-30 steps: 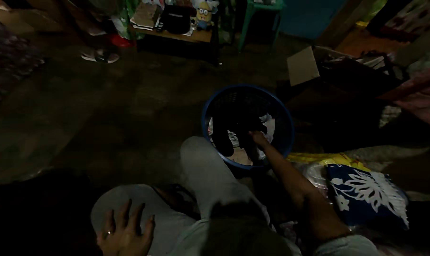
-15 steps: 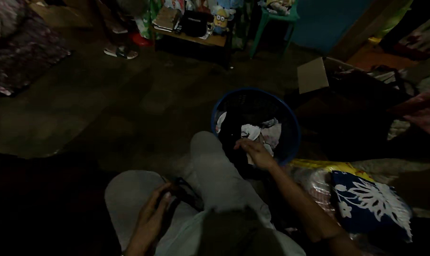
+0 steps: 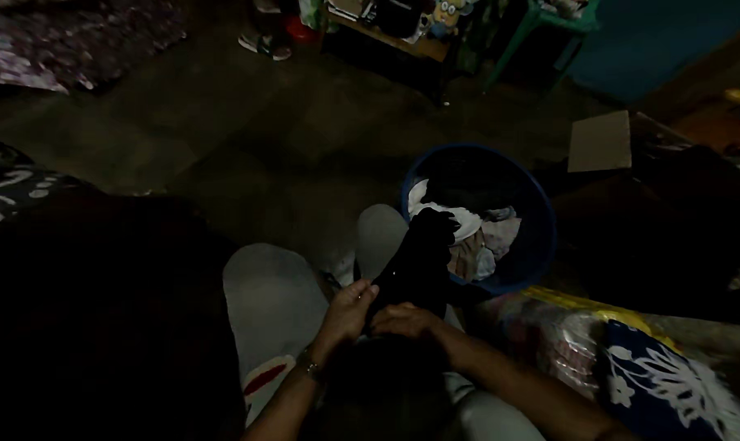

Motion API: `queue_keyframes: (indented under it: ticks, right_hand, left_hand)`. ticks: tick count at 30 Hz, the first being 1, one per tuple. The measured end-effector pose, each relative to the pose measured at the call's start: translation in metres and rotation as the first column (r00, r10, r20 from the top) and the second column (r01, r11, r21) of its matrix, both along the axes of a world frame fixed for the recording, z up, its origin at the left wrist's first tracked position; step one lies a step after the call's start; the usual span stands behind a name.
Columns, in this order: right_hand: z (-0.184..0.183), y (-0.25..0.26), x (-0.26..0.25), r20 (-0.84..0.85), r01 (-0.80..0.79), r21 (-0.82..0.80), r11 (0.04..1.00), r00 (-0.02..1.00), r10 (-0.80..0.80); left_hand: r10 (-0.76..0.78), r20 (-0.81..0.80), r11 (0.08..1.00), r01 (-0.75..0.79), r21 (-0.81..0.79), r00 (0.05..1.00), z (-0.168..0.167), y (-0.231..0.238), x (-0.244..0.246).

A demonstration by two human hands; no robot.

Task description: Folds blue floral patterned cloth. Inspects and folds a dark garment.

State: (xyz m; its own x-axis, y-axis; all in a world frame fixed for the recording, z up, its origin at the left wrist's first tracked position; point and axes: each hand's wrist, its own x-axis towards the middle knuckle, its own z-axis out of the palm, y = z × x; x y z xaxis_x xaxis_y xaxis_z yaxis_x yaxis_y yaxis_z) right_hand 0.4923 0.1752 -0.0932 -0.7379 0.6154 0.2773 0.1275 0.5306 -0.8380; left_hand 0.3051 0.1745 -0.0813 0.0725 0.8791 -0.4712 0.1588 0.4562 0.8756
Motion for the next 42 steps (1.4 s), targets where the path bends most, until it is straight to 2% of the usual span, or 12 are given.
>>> queue_keyframes:
  ticks: [2,5,7,9,16,22,29,35,37,40,42]
  right_hand:
    - [0.002,0.006,0.005,0.014,0.101,0.103,0.990,0.995,-0.103]
    - [0.002,0.022,0.013,0.081,0.342,0.343,0.875,0.917,-0.390]
    - [-0.002,0.030,0.021,0.102,0.377,0.348,0.859,0.895,-0.434]
    - [-0.005,0.030,0.026,0.121,0.374,0.326,0.869,0.895,-0.430]
    - [-0.018,0.022,0.027,0.166,0.288,0.309,0.907,0.922,-0.349]
    - [-0.011,0.020,0.011,0.158,0.461,0.232,0.857,0.851,-0.501]
    - [-0.013,0.030,-0.004,0.119,0.453,0.281,0.846,0.858,-0.499]
    - [-0.026,0.035,-0.010,0.082,0.391,0.422,0.818,0.882,-0.464]
    - [-0.026,0.036,-0.011,0.083,0.406,0.375,0.834,0.881,-0.466]
    - [-0.016,0.036,-0.005,0.082,0.488,0.067,0.870,0.867,-0.492]
    - [-0.010,0.040,0.007,0.039,0.506,-0.034,0.862,0.862,-0.505]
  left_hand:
    - [-0.037,-0.089,0.990,0.048,0.129,0.995,-0.003,-0.007,-0.002]
    - [-0.064,-0.197,0.939,0.125,0.319,0.978,-0.005,-0.014,-0.007]
    - [-0.036,-0.251,0.897,0.142,0.419,0.967,-0.006,-0.017,-0.009]
    - [0.000,-0.245,0.887,0.113,0.447,0.970,-0.006,-0.019,-0.012]
    - [0.041,-0.154,0.960,0.004,0.279,0.987,-0.002,-0.019,-0.014]
    - [0.084,-0.036,0.979,-0.075,0.191,0.996,-0.006,-0.020,-0.013]
    - [0.098,0.114,0.973,-0.119,0.196,0.989,-0.014,-0.021,-0.015]
    - [0.109,0.125,0.977,-0.130,0.172,0.986,-0.015,-0.022,-0.017]
    - [0.118,0.134,0.977,-0.139,0.161,0.984,-0.016,-0.022,-0.018]
    - [0.128,0.121,0.978,-0.146,0.149,0.984,-0.017,-0.024,-0.019]
    - [0.141,0.079,0.978,-0.152,0.146,0.987,-0.019,-0.024,-0.021]
